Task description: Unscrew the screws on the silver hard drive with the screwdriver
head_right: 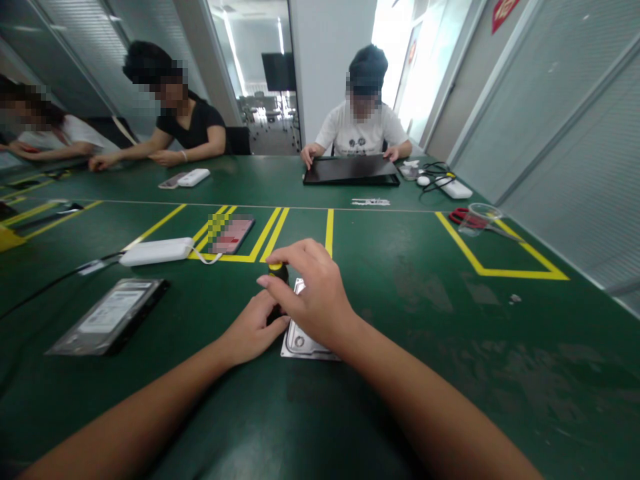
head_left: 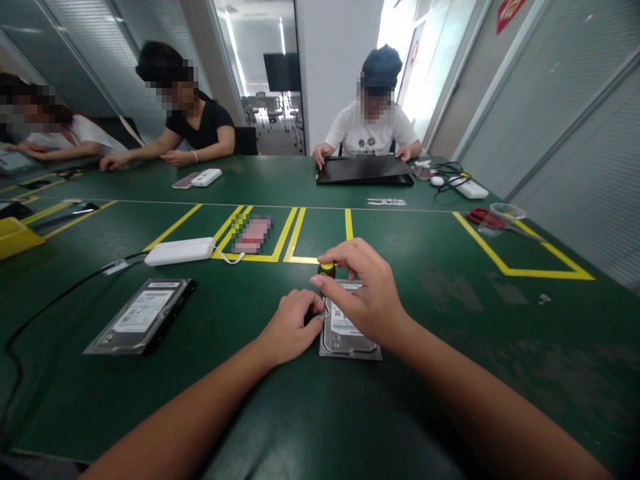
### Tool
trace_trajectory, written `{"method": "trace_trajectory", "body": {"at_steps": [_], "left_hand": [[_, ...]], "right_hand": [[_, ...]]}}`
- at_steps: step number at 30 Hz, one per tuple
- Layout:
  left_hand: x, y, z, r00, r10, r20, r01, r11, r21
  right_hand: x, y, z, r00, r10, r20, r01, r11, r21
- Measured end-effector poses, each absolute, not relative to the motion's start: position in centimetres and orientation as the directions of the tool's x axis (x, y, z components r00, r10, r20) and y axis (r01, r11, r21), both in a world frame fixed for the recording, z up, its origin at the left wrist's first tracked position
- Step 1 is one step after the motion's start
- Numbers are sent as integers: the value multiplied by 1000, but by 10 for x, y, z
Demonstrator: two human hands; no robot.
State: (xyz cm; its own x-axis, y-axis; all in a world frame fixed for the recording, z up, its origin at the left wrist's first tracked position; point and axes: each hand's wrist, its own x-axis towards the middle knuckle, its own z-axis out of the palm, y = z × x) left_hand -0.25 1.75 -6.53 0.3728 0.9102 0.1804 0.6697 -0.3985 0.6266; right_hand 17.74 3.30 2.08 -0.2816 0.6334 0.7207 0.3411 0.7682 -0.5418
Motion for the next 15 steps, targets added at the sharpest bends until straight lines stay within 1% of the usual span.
{"method": "trace_trajectory", "body": {"at_steps": [4, 8, 15], "left_hand": [[-3, 17, -65, 371, 909, 189, 679, -405, 612], [-2, 17, -64, 382, 907, 178, 684, -407, 605], [-2, 17, -64, 380, 904, 197, 661, -414, 625]], "right_hand": [[177, 32, 21, -280, 625, 729, 357, 773, -525], [177, 31, 21, -269, 636, 724, 356, 764, -539], [177, 32, 22, -293, 615, 732, 337, 783, -523]]}}
